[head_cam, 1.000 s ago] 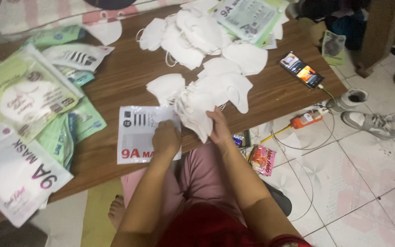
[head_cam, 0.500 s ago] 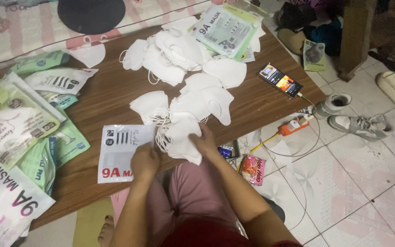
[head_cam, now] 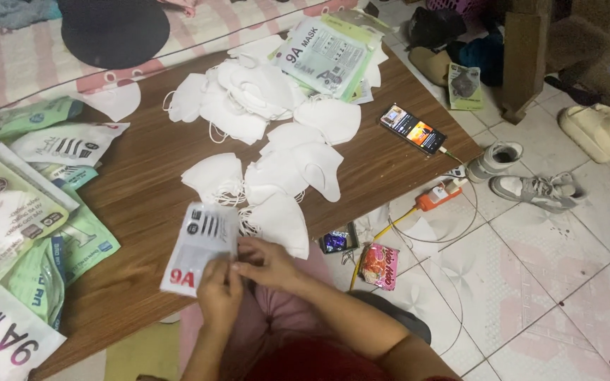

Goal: The person counts white face masks from a pile on a table, aligns them, and inserts them one by one into individual plastic pouches.

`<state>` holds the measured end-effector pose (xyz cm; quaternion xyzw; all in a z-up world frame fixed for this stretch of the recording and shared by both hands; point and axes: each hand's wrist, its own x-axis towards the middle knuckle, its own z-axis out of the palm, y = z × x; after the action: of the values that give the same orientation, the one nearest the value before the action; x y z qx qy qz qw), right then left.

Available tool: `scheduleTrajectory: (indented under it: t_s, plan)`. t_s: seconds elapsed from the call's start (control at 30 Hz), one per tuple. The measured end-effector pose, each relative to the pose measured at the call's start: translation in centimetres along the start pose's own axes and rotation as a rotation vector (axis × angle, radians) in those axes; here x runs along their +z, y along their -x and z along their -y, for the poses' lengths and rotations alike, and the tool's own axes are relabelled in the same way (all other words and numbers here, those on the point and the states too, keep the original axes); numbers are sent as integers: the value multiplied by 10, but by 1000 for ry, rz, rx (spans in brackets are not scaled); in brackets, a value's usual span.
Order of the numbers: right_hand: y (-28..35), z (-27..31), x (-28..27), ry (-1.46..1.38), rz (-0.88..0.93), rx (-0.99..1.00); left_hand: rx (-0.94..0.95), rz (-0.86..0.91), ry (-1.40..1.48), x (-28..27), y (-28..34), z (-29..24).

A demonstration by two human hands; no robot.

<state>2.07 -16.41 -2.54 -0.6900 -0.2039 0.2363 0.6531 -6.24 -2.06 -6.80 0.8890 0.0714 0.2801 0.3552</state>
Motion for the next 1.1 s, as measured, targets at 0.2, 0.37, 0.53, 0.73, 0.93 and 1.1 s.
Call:
scheduleTrajectory:
  t_s: [0.2,0.37,0.53,0.73,0.93,1.1]
  plan:
    - [7,4,7,-157,68,182,-153,35,270,-15,9,-21]
    - [7,-16,10,-250,56,135,-204,125,327,-9,18,7]
    - [2,-6,14,-141,-59,277,-167,152,272,-14,12,0]
    - [-1,-25,24,-258,-56,297,90,9,130,-19,6,-5]
    - [3,-7,19,-213,-162,412,52,-2,139,-30,8,-15]
    - [1,4,22,-190,-98,393,-102,-1,93,-34,11,-21]
